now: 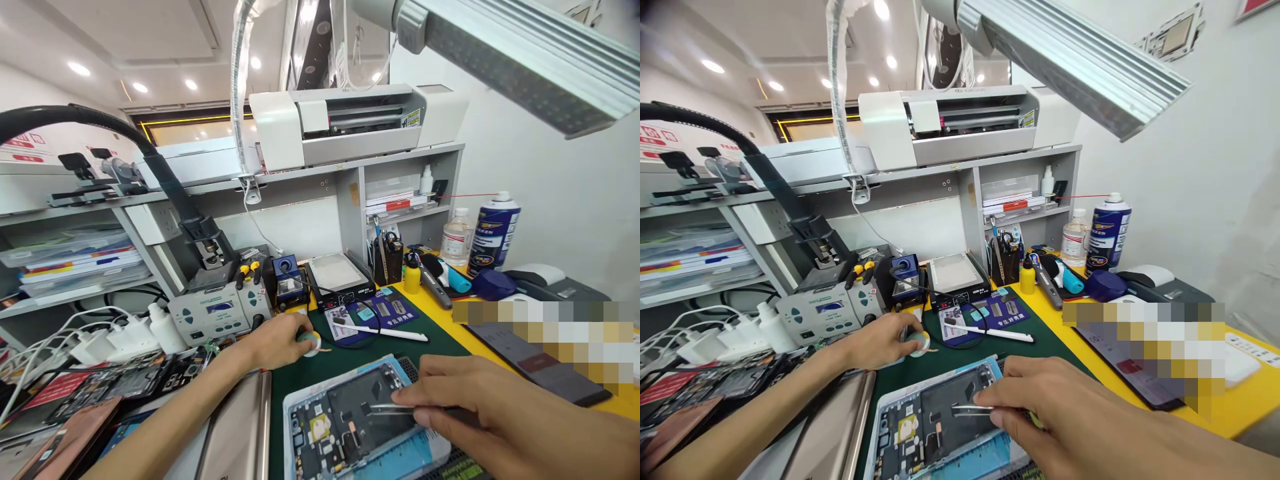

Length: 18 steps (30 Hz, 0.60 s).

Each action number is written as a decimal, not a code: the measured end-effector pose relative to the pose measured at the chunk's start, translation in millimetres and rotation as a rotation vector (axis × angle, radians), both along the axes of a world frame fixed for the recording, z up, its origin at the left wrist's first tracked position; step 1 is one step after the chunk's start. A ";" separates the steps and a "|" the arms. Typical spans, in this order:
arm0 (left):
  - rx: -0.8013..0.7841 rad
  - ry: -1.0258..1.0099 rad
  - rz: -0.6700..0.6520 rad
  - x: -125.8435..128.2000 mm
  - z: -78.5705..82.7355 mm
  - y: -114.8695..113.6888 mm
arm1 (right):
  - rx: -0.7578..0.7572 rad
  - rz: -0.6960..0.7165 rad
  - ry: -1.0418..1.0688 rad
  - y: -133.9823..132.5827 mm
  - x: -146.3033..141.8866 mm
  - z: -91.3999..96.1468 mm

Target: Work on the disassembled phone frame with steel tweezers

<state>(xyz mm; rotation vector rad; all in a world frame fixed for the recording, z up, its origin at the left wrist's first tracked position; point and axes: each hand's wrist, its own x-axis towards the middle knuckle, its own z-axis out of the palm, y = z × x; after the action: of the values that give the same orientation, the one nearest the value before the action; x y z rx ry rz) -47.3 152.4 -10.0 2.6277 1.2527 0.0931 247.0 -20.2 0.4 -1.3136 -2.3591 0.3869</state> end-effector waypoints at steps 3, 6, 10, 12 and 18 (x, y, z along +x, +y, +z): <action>0.085 -0.110 0.023 -4.3 10.2 -20.6 | 0.011 0.084 -0.040 8.1 -3.2 6.1; 0.086 -0.181 0.014 -15.1 18.2 -62.0 | 0.038 0.193 -0.150 15.9 -2.3 2.7; 0.193 -0.278 -0.065 -30.3 3.5 -119.3 | 0.054 0.282 -0.248 20.6 -2.1 -7.1; 0.242 -0.257 -0.077 -34.7 -11.6 -136.2 | 0.082 0.321 -0.270 21.3 -4.7 -8.6; 0.212 -0.329 -0.040 -41.7 -32.5 -142.2 | 0.159 0.380 -0.348 21.7 -13.3 -5.5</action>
<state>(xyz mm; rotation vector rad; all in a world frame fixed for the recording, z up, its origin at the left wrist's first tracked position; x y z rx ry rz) -89.0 10.3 -42.5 2.6619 1.1284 0.6559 233.7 1.5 -5.1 -0.9152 -2.8716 0.0746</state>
